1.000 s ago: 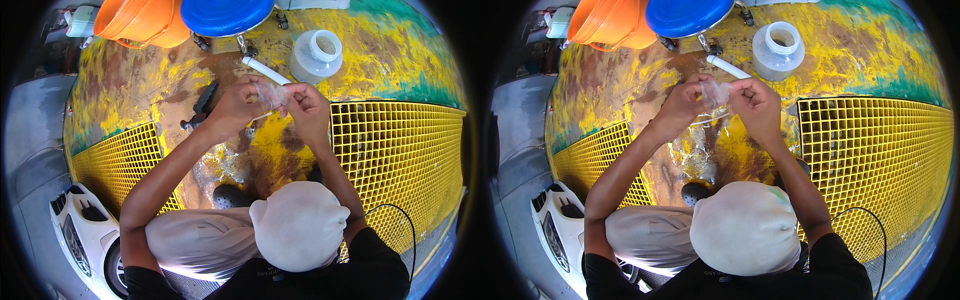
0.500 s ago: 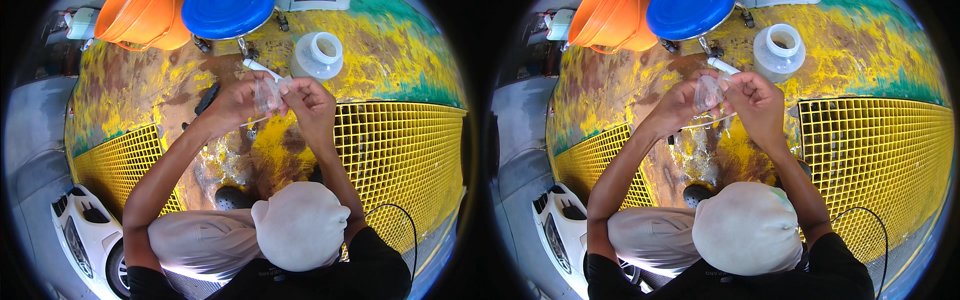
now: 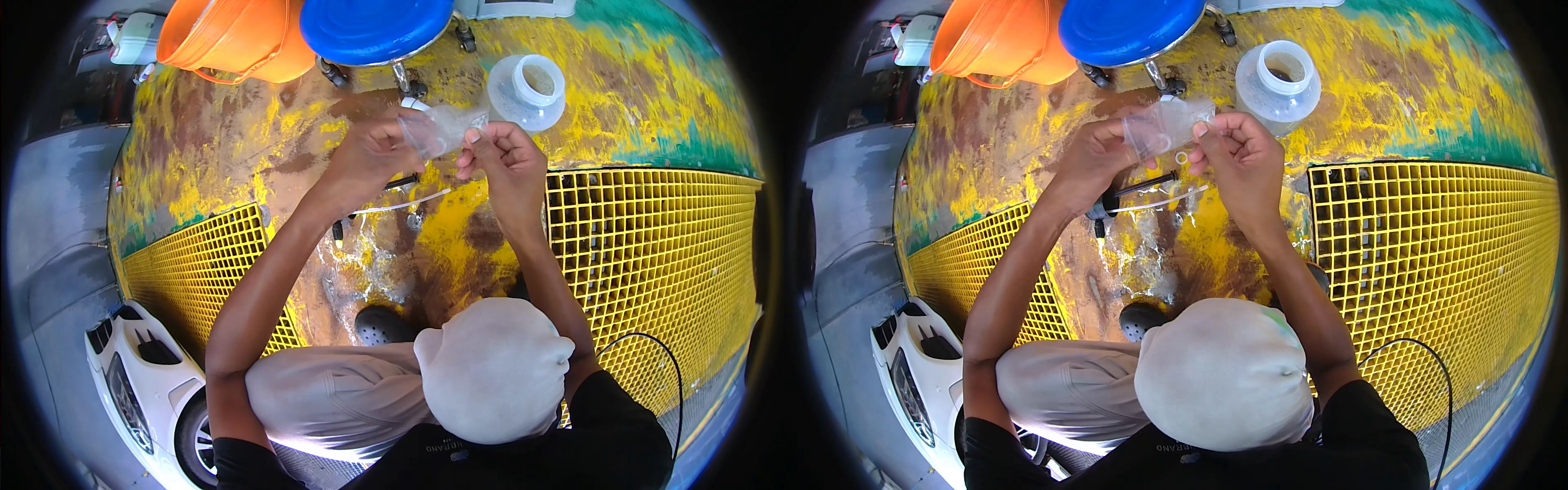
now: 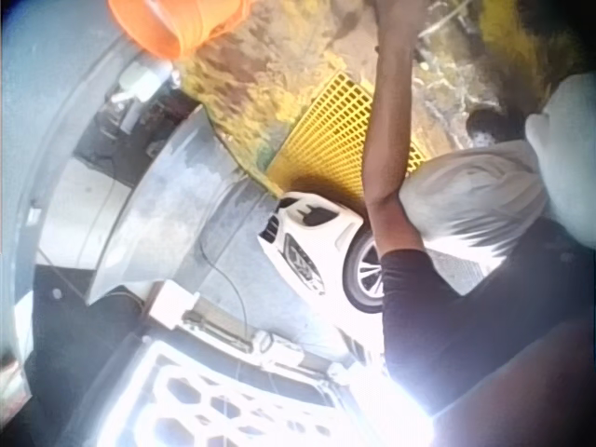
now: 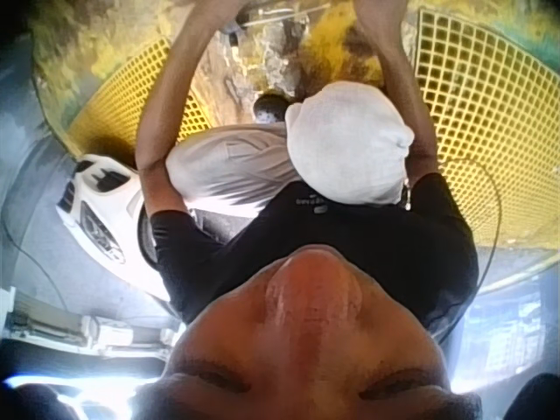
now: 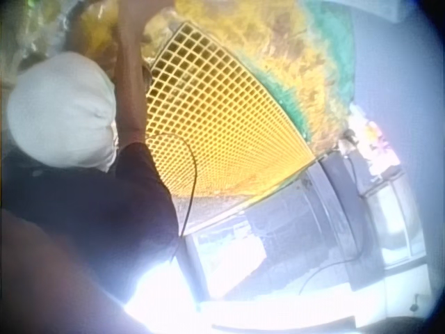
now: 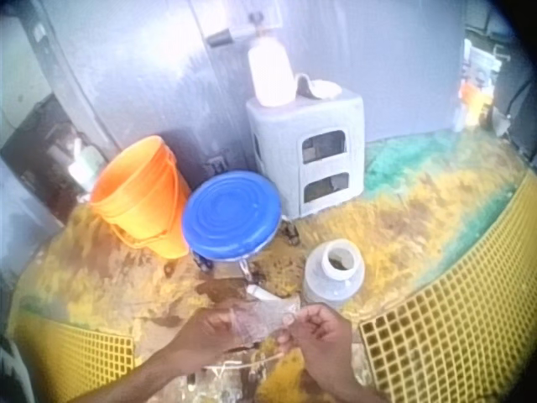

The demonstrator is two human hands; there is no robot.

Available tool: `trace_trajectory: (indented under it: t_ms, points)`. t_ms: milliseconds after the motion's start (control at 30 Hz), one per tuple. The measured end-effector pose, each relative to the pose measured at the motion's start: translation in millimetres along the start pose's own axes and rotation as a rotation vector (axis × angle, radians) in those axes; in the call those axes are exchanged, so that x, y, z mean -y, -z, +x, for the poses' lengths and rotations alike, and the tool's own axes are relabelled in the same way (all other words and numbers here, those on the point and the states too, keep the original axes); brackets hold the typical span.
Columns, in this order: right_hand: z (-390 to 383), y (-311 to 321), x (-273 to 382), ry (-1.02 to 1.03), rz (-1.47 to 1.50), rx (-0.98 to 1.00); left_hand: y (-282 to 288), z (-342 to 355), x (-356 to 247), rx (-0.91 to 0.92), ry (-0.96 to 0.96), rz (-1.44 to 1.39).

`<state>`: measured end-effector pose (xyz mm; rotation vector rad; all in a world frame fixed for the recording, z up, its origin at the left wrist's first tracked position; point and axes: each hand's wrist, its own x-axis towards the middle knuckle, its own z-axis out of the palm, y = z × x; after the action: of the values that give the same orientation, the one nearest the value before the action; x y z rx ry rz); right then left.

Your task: The person disassembles a handheld pressure sprayer, removes the pump and nozzle, and replaces a small internal seal with a new one from a plastic bag. They then reassemble the sprayer components.

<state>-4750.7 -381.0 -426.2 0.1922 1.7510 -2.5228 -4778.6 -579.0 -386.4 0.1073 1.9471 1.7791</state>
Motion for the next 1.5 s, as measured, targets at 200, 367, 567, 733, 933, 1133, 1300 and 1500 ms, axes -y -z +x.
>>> trace_trajectory:
  t_ms: [200,367,567,733,933,1133,1300,1500]
  points:
    - [9.1,50.1,-61.8,-0.091,0.018,-0.174,8.6,2.1,21.0,-0.104,0.106,-0.032]
    - [1.1,86.2,-137.4,-0.313,-0.197,-0.147,20.8,-2.4,62.3,-0.126,0.342,0.035]
    - [-15.5,94.3,-129.0,-0.095,-0.796,-0.102,20.7,-7.0,93.7,-0.053,0.342,0.120]
    - [-14.1,50.7,-113.1,-0.301,-0.175,0.272,2.9,-1.9,98.5,0.010,0.329,0.162]
    - [6.3,24.8,-122.3,-0.448,-0.025,0.358,3.7,7.9,106.8,-0.011,0.296,0.178]
    - [18.1,38.7,-148.3,-0.382,-0.251,0.242,10.5,5.9,143.8,-0.089,-0.042,0.756]
    - [30.3,41.7,-171.3,-0.071,-0.710,0.310,8.5,-4.9,195.0,-0.116,-0.040,1.134]
    - [39.9,27.4,-174.4,0.003,-0.904,0.388,11.5,-3.4,214.0,-0.082,0.141,0.672]
